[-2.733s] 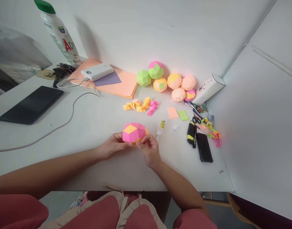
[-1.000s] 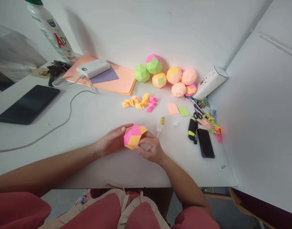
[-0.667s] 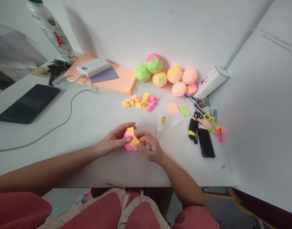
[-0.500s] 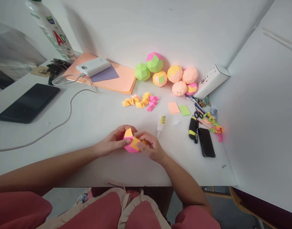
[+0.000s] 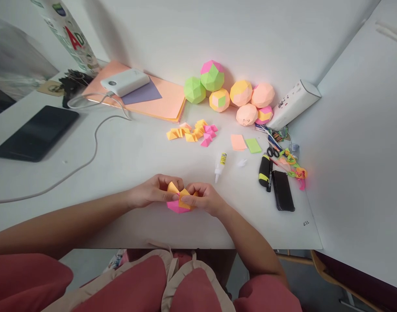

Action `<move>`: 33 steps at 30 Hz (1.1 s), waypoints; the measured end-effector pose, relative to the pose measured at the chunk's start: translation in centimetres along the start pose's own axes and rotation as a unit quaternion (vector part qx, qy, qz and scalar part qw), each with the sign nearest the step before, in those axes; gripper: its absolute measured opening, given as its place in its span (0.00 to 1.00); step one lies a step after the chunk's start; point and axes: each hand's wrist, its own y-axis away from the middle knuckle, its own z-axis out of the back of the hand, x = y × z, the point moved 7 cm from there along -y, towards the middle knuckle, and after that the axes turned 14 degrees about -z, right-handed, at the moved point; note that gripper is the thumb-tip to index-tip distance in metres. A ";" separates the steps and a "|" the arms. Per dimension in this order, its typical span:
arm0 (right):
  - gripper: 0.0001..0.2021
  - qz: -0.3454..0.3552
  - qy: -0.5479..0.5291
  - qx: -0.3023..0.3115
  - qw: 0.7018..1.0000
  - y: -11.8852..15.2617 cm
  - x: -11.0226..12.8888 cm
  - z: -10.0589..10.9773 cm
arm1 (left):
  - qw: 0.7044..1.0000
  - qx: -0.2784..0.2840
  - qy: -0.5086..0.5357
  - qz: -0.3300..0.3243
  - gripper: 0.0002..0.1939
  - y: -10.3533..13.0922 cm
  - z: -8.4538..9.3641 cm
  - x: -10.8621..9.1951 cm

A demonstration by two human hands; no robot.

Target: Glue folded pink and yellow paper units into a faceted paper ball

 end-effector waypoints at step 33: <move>0.15 -0.026 -0.025 -0.042 0.998 -0.4 -0.8 0.3 | 0.999 -0.030 0.009 -0.021 0.09 0.1 0.1 0.0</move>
